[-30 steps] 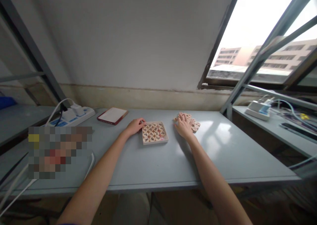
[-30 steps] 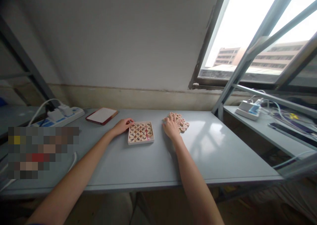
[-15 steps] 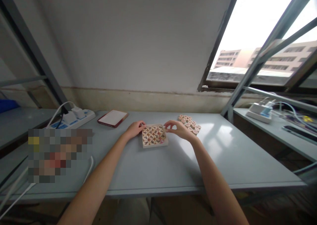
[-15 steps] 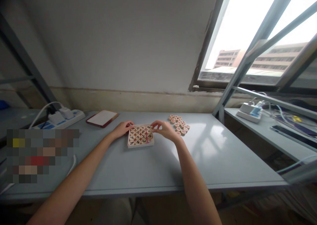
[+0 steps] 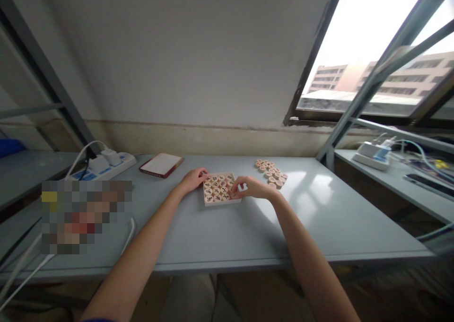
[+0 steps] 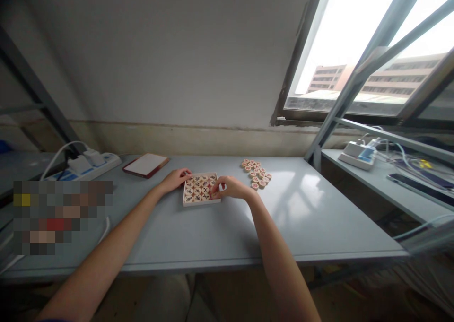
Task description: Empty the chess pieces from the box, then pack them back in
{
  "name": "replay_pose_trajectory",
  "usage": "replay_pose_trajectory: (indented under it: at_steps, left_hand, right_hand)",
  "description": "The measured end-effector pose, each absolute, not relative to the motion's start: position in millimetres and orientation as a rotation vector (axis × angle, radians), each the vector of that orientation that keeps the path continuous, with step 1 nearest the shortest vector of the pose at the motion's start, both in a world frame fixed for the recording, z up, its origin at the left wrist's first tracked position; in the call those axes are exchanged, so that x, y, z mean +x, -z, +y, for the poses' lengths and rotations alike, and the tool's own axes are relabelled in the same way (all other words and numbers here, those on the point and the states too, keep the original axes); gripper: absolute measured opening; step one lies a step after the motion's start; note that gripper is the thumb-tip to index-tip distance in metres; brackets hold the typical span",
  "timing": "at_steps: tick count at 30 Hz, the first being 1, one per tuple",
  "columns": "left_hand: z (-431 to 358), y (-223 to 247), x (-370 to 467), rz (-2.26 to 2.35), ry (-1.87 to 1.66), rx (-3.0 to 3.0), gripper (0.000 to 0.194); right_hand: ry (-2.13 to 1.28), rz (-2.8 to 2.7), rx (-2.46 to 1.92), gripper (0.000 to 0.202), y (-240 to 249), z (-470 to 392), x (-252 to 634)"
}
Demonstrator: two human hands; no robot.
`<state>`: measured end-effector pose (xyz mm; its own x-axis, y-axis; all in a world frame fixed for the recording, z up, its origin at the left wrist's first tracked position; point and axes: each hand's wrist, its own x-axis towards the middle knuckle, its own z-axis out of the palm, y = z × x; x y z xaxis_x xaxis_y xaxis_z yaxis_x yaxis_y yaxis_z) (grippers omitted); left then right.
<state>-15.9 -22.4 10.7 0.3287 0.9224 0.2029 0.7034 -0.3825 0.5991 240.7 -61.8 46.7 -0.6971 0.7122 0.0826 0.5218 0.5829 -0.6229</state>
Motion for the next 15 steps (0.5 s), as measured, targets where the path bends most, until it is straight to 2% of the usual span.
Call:
replay_pose_trajectory:
  at_steps: [6, 9, 15]
  left_hand:
    - [-23, -12, -15, 1.437, -0.724, 2.188, 0.031]
    - [-23, -12, -15, 1.435, -0.728, 2.175, 0.031]
    - [-23, -11, -16, 1.429, -0.733, 2.172, 0.031]
  right_hand:
    - [-0.675, -2.518, -1.019, 0.011, -42, -61, 236]
    - [-0.532, -2.461, -1.093, 0.014, -43, -59, 238]
    - [0.263, -2.019, -1.699, 0.033, -25, -47, 261]
